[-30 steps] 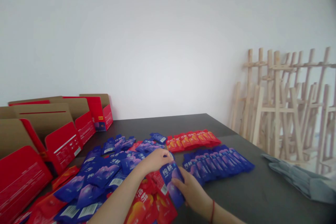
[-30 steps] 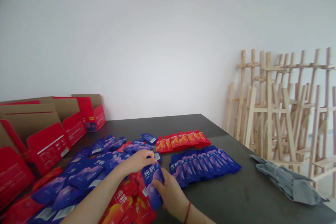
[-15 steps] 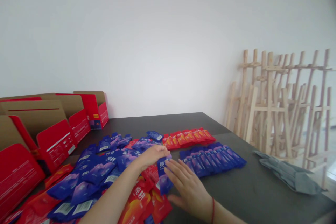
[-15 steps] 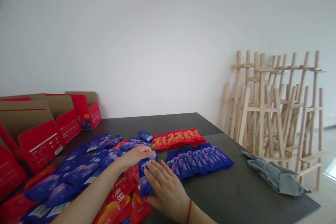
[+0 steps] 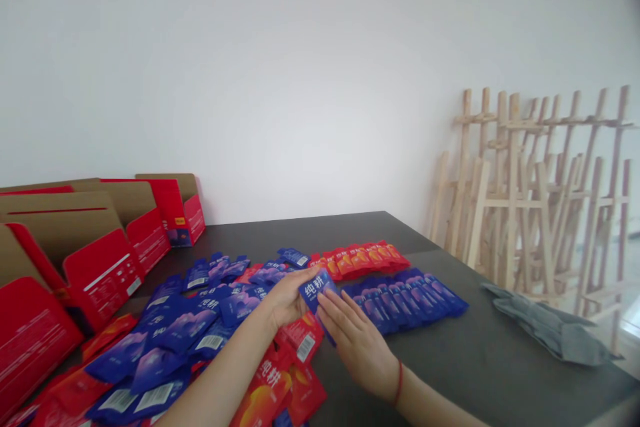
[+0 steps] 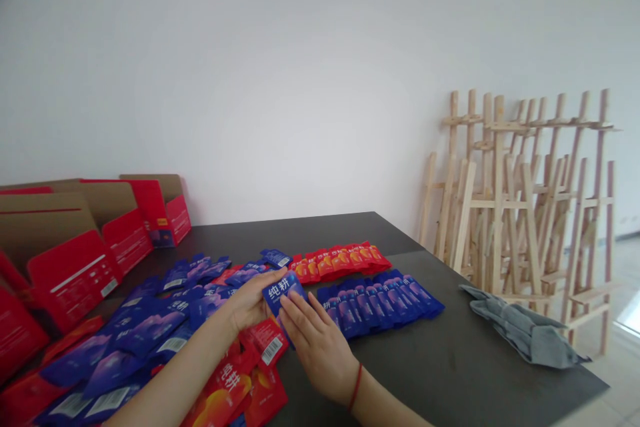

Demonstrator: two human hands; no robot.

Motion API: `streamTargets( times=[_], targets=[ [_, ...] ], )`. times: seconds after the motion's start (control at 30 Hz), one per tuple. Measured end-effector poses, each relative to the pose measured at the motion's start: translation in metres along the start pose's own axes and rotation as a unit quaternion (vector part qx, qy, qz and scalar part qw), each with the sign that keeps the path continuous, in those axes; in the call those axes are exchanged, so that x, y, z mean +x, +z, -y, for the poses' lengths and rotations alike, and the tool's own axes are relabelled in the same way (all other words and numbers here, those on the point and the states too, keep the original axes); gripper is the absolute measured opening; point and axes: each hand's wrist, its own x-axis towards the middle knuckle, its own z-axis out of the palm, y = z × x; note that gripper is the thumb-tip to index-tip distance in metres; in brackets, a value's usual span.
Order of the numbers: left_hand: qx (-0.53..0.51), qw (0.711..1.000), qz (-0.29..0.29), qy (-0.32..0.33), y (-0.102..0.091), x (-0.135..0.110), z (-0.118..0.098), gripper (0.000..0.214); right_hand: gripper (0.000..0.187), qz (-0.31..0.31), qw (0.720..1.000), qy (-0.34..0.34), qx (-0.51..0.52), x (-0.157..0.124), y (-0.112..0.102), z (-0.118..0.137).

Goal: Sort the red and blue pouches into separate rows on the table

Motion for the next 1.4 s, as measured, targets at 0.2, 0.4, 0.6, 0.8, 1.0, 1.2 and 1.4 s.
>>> streamTargets(
  times=[0.2,0.4,0.6,0.8,1.0,1.2,1.4],
  targets=[
    [0.049,0.998,0.008,0.027,0.007,-0.001,0.007,0.02,0.05,-0.029,0.998,-0.02,0.059,-0.003,-0.019,-0.019],
    [0.442,0.879,-0.045,0.175,-0.015,0.013,0.011,0.011,0.048,0.039,0.995,-0.01,0.093,-0.02,-0.026,-0.024],
    [0.65,0.729,-0.041,0.209,-0.012,0.011,0.027,0.015,0.056,0.11,0.989,0.094,-0.027,-0.052,0.006,-0.035],
    [0.717,0.674,0.063,0.168,0.012,-0.008,0.055,0.043,0.054,0.179,0.971,0.16,-0.001,-0.048,0.021,-0.023],
    [0.765,0.63,0.045,0.127,0.02,-0.008,0.063,0.046,0.065,0.237,0.947,0.21,0.054,-0.036,0.009,-0.015],
    [0.751,0.633,0.024,0.187,0.005,-0.007,0.043,0.037,0.059,0.249,0.944,0.208,0.055,-0.038,0.002,-0.027],
    [0.764,0.614,-0.087,0.176,-0.016,-0.002,0.027,0.032,0.059,0.238,0.946,0.207,0.074,-0.052,-0.001,-0.042]
  ],
)
